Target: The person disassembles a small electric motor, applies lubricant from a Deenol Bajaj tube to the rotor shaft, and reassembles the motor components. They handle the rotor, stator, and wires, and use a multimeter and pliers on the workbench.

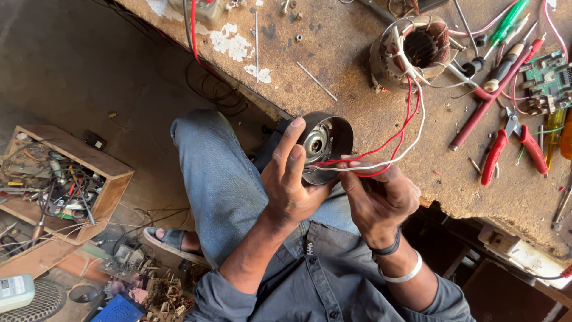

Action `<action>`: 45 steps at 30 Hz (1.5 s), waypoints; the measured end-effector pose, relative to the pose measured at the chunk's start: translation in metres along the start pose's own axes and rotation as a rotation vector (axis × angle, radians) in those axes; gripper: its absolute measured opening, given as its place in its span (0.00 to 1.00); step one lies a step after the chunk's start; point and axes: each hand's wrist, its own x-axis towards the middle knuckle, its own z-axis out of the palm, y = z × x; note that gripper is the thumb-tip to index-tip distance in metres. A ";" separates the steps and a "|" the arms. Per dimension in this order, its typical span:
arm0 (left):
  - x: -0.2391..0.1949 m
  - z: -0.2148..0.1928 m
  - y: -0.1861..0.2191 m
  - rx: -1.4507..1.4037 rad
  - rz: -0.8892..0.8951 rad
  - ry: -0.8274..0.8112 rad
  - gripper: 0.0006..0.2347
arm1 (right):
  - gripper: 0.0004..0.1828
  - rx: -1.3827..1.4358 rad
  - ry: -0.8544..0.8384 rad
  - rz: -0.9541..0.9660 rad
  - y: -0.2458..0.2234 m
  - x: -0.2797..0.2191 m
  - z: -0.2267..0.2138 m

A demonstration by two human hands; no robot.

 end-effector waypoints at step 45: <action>-0.009 0.012 -0.011 -0.011 0.170 -0.027 0.42 | 0.23 0.155 -0.309 0.383 0.002 0.025 -0.020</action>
